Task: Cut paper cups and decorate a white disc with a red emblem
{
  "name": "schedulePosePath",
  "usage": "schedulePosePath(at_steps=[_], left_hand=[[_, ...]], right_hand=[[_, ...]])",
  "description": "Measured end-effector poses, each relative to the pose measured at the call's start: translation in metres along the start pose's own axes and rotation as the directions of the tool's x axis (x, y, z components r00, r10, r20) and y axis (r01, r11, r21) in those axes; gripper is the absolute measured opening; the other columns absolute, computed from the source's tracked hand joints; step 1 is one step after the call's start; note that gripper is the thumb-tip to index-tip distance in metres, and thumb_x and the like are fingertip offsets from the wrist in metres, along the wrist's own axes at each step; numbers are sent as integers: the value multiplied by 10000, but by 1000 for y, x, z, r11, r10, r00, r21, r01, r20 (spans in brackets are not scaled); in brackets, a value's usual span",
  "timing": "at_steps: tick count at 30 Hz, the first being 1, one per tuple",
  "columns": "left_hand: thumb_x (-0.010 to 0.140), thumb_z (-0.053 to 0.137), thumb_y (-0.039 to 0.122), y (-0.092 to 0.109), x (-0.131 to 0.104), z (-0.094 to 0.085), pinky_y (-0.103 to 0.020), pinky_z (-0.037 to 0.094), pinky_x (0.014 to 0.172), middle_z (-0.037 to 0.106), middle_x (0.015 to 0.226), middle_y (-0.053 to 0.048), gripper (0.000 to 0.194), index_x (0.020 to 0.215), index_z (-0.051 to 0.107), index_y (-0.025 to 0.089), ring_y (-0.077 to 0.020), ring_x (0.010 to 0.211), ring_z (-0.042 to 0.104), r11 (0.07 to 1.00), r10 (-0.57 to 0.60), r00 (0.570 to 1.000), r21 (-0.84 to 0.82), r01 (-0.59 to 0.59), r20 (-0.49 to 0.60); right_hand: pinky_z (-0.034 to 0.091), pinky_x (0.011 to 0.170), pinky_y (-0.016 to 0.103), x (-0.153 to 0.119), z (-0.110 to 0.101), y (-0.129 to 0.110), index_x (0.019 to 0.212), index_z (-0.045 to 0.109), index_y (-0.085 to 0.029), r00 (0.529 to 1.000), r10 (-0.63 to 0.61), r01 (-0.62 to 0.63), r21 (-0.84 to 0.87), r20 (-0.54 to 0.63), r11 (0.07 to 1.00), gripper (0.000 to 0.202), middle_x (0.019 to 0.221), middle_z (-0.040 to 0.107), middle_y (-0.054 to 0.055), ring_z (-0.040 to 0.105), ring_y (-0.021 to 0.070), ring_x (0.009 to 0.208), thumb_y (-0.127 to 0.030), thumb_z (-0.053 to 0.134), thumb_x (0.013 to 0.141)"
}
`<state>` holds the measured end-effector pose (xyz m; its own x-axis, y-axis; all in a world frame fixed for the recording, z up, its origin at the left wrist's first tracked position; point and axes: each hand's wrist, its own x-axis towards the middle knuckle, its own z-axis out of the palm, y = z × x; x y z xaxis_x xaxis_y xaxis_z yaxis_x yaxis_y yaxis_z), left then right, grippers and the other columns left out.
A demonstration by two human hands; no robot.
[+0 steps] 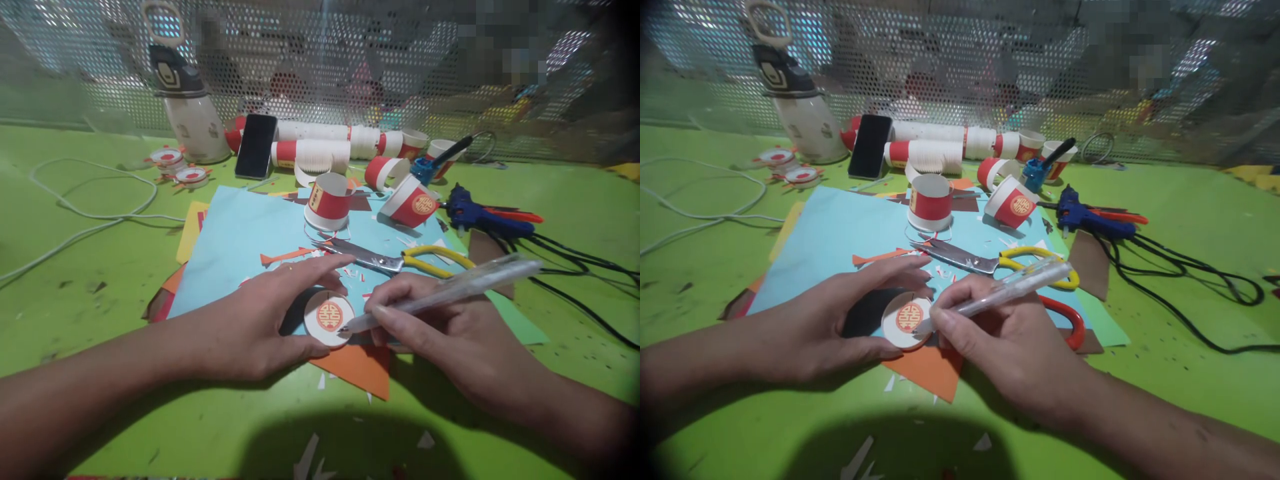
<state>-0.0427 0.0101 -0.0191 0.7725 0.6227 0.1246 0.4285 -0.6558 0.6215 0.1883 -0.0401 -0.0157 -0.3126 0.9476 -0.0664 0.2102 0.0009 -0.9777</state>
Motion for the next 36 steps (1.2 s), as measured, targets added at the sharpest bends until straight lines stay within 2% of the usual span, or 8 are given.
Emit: schedulePosePath(at_steps=[7,17,29,36], left_hand=[[831,625,286,-2,0,2,-434,443,1029,510,1416,-83,736,1469,257,277,-259,1266,507,999,36,999,-19,-36,-14],[831,625,323,-4,3,2,-441,420,1050,466,1449,-91,742,1471,252,283,-285,1314,453,998,51,999,-36,-51,-2],[839,612,328,-6,1,5,-439,414,1051,482,1429,-87,719,1462,256,285,-282,1314,449,997,76,997,-22,-77,-23],[826,616,273,-4,2,3,-425,459,991,511,1396,-90,752,1468,225,291,-269,1249,511,997,70,998,-39,-70,0]], right_hand=[[501,600,214,3,0,-2,840,625,-205,997,-68,69,-68,20,995,182,685,640,-3,601,113,638,-304,522,951],[521,615,254,2,3,-1,854,612,-230,999,-28,29,-36,21,999,133,710,630,-6,622,135,647,-310,541,932],[540,603,264,4,4,0,820,627,-254,999,-55,54,-91,0,994,128,697,633,-7,628,141,639,-296,551,915],[537,597,263,3,5,-1,817,628,-253,999,-47,46,-92,-3,995,131,692,637,-9,626,139,631,-292,548,912]])
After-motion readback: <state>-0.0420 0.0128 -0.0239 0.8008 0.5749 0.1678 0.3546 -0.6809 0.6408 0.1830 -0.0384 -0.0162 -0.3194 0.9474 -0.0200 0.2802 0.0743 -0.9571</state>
